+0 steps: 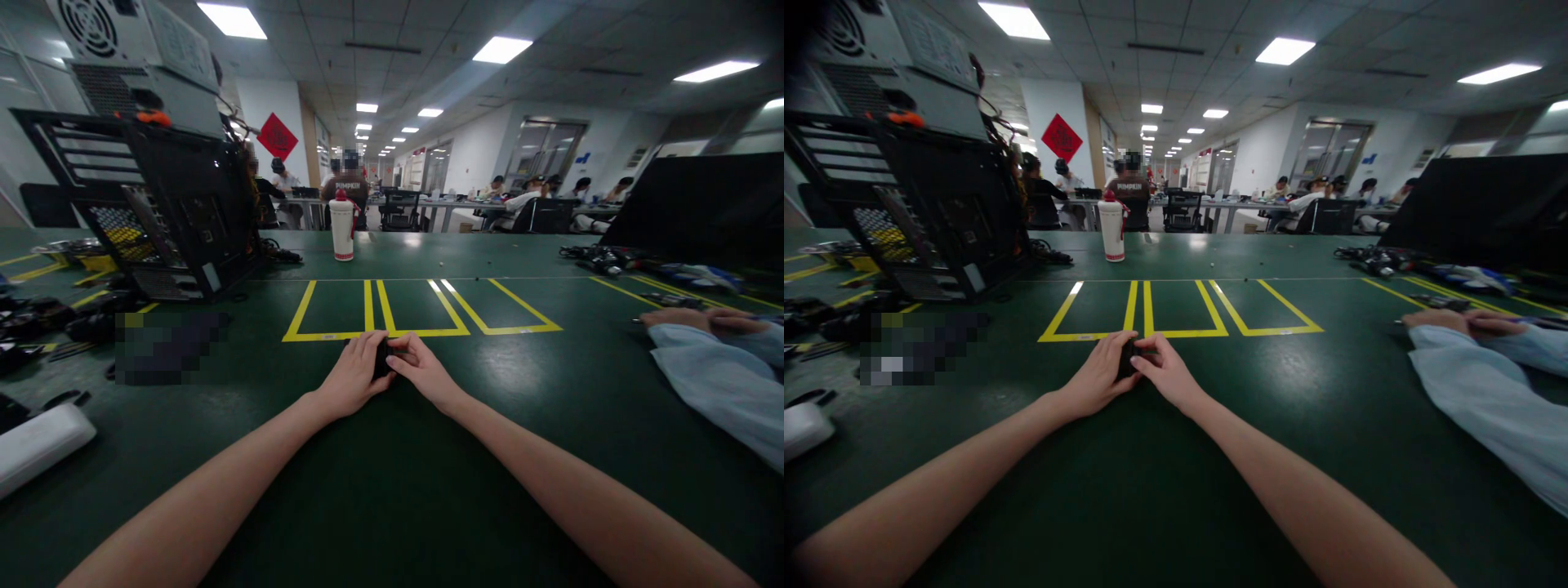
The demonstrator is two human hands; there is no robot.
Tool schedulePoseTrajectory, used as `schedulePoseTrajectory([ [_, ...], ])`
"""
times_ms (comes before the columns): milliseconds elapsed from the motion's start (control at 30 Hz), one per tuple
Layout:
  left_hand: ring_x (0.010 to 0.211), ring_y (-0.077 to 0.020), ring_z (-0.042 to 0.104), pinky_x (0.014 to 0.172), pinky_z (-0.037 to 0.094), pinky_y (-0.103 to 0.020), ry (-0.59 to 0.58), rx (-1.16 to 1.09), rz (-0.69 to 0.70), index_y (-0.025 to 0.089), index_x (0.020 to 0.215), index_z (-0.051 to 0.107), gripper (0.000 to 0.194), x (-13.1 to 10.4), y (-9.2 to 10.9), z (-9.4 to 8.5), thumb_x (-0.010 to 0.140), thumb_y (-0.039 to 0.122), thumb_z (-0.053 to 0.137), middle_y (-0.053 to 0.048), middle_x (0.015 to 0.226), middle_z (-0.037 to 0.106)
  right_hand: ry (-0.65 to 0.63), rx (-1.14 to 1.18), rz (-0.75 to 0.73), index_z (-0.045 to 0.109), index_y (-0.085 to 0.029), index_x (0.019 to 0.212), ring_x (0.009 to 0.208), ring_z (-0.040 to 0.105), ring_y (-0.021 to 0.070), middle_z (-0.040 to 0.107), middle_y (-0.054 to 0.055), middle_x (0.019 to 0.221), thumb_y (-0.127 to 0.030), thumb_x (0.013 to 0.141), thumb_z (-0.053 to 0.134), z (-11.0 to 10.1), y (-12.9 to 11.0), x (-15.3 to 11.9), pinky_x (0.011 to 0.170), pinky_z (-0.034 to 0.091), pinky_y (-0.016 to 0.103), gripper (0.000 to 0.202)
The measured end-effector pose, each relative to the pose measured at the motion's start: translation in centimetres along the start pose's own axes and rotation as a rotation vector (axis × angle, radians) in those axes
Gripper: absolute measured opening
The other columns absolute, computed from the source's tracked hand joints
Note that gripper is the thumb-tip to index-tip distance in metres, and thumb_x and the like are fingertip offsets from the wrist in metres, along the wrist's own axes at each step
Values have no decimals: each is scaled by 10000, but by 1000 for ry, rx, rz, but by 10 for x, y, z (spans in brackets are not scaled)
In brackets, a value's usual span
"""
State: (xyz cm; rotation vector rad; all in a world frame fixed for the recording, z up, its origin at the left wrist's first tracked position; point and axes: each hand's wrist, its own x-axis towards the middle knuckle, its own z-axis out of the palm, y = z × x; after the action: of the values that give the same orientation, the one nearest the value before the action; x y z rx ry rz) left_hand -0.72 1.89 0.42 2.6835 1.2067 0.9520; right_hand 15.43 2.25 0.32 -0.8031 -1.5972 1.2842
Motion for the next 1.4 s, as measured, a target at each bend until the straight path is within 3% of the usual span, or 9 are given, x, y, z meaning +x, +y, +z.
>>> schedulePoseTrajectory([
  [233,1110,-263,406,924,353,-471,-10,-11,-7,199,1217,244,524,0,3,-3,773,274,512,-103,1204,393,8,-32,42,488,-225,1044,996,518,170,516,43,1072,-256,736,559,-3,0,1,886,418,363,317],
  [500,1125,-255,389,939,347,-451,-25,-10,-13,188,1224,242,545,0,2,-3,763,258,525,-102,1216,386,-28,14,0,483,-227,973,978,529,158,515,18,1034,-182,699,597,-2,1,0,884,423,345,300],
  [667,1115,-251,399,930,357,-448,-29,-11,-11,196,1225,245,530,0,3,-4,776,277,515,-97,1218,382,-20,-5,4,478,-232,938,914,552,165,514,18,1004,-242,739,557,0,-1,-1,793,466,349,214],
  [933,1106,-262,403,928,353,-459,-15,-4,-12,184,1220,255,533,0,2,-2,767,272,520,-105,1196,395,-10,-51,29,474,-213,1060,1023,505,180,501,53,1093,-229,738,557,-4,2,2,889,416,368,333],
  [1167,1117,-258,394,939,346,-453,-21,-5,-10,188,1225,245,551,-1,1,-2,757,255,528,-101,1212,384,-64,59,3,474,-224,963,1003,523,161,508,16,1047,-177,697,604,-3,2,2,904,411,351,300],
  [1400,1114,-261,401,929,353,-466,-16,-11,-13,200,1222,249,533,0,1,-2,769,283,518,-97,1210,385,-40,7,8,477,-230,937,952,545,167,512,15,1004,-220,752,545,-1,0,0,817,460,347,198],
])
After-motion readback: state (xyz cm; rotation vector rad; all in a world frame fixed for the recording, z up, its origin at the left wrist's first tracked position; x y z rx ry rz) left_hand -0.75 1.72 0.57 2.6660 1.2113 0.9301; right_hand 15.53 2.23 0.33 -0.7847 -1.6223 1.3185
